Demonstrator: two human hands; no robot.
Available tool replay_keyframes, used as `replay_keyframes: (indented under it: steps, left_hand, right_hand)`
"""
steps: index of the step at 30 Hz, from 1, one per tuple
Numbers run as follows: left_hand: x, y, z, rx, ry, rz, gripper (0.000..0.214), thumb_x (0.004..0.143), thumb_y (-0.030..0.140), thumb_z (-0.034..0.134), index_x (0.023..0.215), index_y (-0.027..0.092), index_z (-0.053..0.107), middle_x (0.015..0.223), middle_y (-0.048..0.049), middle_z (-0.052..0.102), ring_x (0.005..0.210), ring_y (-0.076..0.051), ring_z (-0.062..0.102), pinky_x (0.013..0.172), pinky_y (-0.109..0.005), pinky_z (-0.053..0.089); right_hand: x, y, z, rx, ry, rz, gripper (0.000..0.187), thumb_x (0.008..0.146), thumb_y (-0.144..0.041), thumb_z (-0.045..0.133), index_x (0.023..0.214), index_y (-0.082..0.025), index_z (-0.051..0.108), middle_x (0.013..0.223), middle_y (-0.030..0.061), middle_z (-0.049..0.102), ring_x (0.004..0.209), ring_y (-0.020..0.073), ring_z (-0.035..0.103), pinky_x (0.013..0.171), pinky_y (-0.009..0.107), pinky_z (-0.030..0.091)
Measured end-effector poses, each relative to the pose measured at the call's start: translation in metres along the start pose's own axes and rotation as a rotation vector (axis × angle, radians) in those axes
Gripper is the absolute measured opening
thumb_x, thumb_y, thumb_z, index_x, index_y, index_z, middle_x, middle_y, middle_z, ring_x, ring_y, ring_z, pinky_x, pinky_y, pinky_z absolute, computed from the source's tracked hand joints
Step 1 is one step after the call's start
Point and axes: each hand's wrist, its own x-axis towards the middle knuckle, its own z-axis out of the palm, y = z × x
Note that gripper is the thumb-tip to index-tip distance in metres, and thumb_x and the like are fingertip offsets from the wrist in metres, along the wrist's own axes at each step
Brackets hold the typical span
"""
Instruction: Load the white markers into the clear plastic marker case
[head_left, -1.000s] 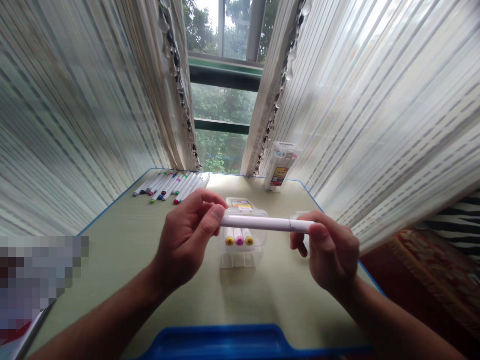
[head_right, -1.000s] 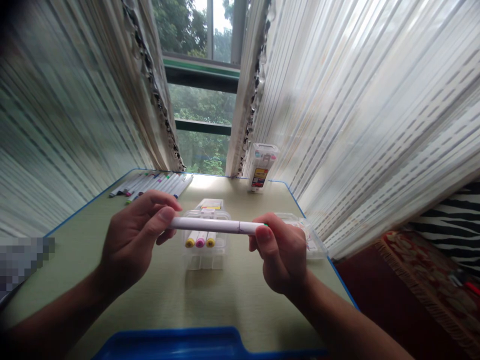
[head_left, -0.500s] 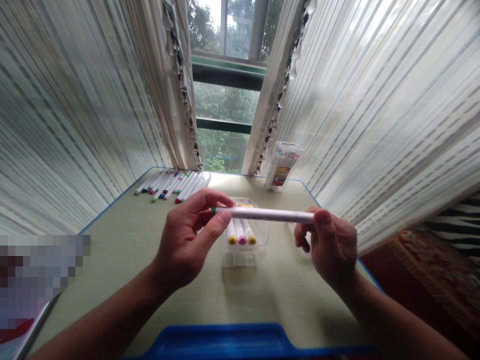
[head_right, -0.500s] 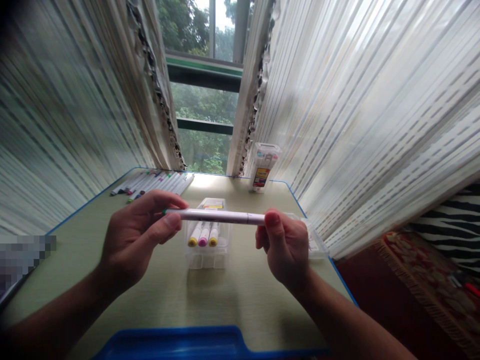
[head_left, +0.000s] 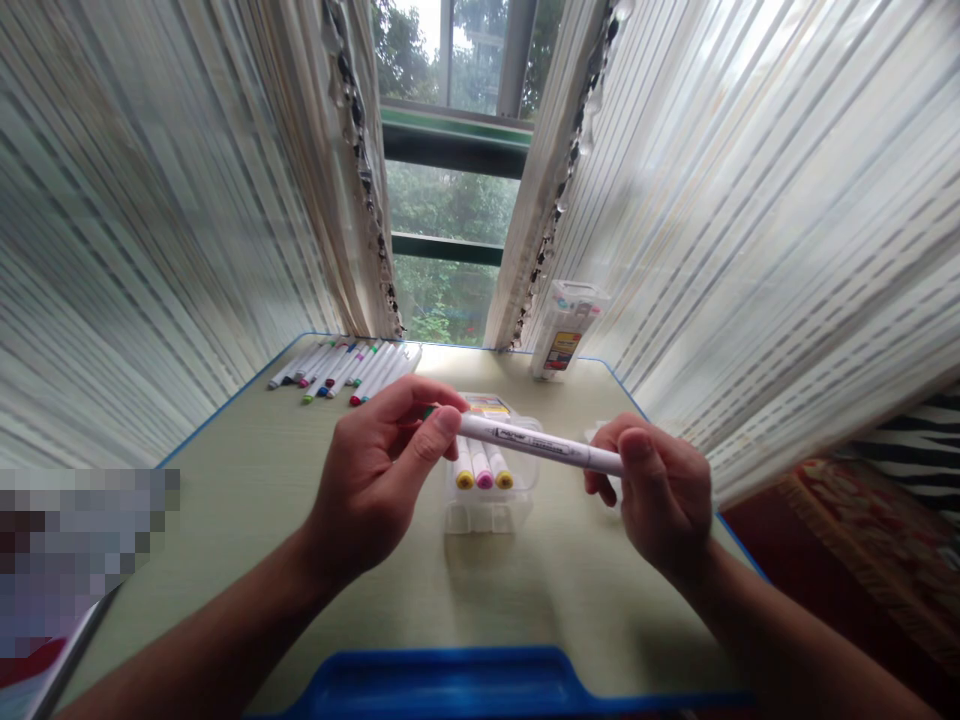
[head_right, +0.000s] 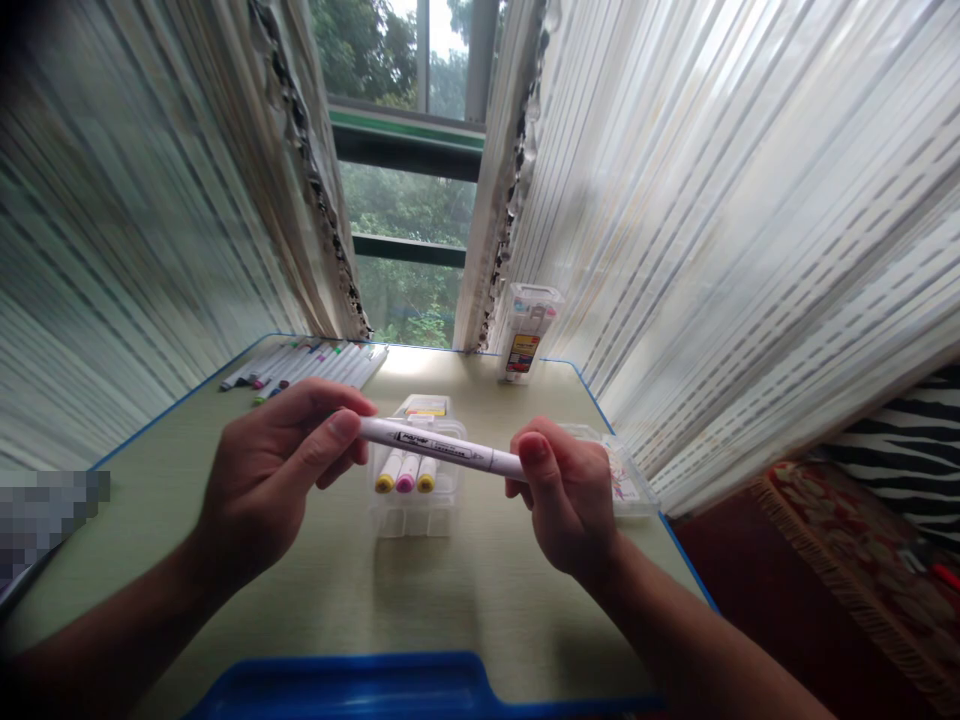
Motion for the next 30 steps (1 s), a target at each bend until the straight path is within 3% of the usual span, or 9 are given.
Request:
replay_keyframes:
  steps: [15,23,30]
  left_hand:
    - [-0.0015,-0.0007,-0.0014,-0.002,-0.031,0.044,0.010,0.099,0.019,0.066,0.095,0.020,0.075,0.067,0.0028,0.066,0.051,-0.008,0.049,0.042,-0.020,0.034]
    - [-0.0024,-0.0012,-0.0008,-0.026,0.047,0.015,0.010,0.100,0.020,0.067,0.097,0.020,0.076,0.071,0.0018,0.067,0.057,-0.008,0.055,0.047,-0.019,0.040]
    - [-0.0022,-0.0011,-0.0016,-0.018,0.041,0.002,0.010,0.100,0.021,0.066,0.097,0.019,0.075,0.074,0.0021,0.069,0.058,-0.007,0.056,0.047,-0.017,0.041]
  right_hand:
    - [0.0029,-0.0012,0.0017,0.016,0.063,0.017,0.057,0.107,-0.056,0.052,0.063,-0.022,0.060,0.044,-0.0028,0.046,0.039,0.0128,0.042,0.037,0.026,0.028]
    - [0.0025,-0.0032,0.0001,-0.056,-0.004,-0.064,0.019,0.105,-0.036,0.065,0.096,-0.021,0.070,0.064,-0.0024,0.065,0.048,0.0102,0.053,0.040,0.020,0.038]
    - [-0.0019,-0.0026,0.0006,-0.083,0.059,-0.098,0.004,0.102,-0.022,0.068,0.101,-0.021,0.072,0.069,-0.0036,0.068,0.044,0.0061,0.050,0.038,0.017,0.037]
